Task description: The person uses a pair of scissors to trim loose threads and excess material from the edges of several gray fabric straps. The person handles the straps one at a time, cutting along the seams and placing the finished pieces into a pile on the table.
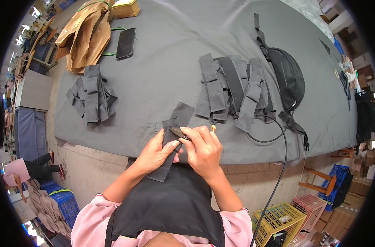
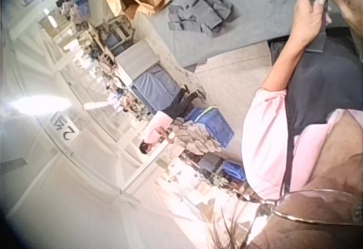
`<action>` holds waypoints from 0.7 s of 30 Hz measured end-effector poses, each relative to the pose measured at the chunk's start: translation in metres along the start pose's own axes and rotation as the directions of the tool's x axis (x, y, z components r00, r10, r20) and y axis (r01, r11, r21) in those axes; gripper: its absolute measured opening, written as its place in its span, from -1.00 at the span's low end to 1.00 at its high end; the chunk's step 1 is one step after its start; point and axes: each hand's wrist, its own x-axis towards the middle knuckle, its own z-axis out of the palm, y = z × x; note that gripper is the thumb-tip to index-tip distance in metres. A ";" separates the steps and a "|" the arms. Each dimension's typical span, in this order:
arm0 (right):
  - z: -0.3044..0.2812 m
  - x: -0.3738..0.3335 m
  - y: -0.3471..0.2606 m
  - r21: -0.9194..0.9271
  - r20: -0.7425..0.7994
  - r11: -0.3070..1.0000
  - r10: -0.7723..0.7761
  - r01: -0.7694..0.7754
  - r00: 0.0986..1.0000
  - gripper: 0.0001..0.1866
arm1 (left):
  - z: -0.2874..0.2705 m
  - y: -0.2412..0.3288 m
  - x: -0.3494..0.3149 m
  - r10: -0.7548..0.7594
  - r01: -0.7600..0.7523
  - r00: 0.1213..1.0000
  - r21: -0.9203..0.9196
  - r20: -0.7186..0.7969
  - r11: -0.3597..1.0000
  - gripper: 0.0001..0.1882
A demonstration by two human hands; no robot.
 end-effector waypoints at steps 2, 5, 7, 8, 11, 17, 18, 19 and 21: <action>0.001 0.002 0.000 -0.026 0.004 0.999 -0.042 0.042 0.999 -0.73 | -0.001 -0.001 0.000 0.007 -0.007 1.000 0.034 0.007 0.999 -0.69; 0.002 -0.003 0.003 0.047 -0.018 0.999 0.023 -0.022 1.000 -0.72 | -0.004 -0.003 0.001 -0.034 0.034 0.999 -0.018 0.011 0.999 -0.71; -0.002 -0.005 0.003 0.131 -0.041 0.983 0.139 -0.132 0.989 -0.73 | -0.005 -0.003 0.002 -0.011 0.012 1.000 -0.129 0.007 0.992 -0.70; -0.005 -0.004 0.001 0.170 -0.052 0.965 0.209 -0.198 0.976 -0.74 | -0.007 -0.002 0.003 0.000 0.000 1.000 -0.184 0.004 0.983 -0.70; 0.005 -0.004 0.012 0.462 0.127 0.786 0.401 -0.412 0.907 -0.71 | -0.012 -0.001 0.006 -0.020 0.036 0.998 -0.304 0.055 0.952 -0.65; 0.018 0.006 0.007 0.613 0.290 0.549 0.512 -0.568 0.808 -0.71 | -0.017 -0.002 0.006 -0.070 0.112 0.990 -0.386 0.122 0.916 -0.51; 0.019 0.005 0.009 0.607 0.307 0.549 0.505 -0.575 0.807 -0.72 | -0.018 -0.002 0.005 -0.073 0.117 0.989 -0.383 0.128 0.916 -0.50; 0.020 0.003 0.011 0.600 0.324 0.550 0.497 -0.581 0.805 -0.73 | -0.018 -0.001 0.004 -0.076 0.122 0.988 -0.380 0.134 0.917 -0.49; 0.020 0.001 0.012 0.577 0.322 0.577 0.489 -0.578 0.810 -0.78 | -0.018 -0.006 0.004 -0.100 0.142 0.987 -0.391 0.127 0.909 -0.48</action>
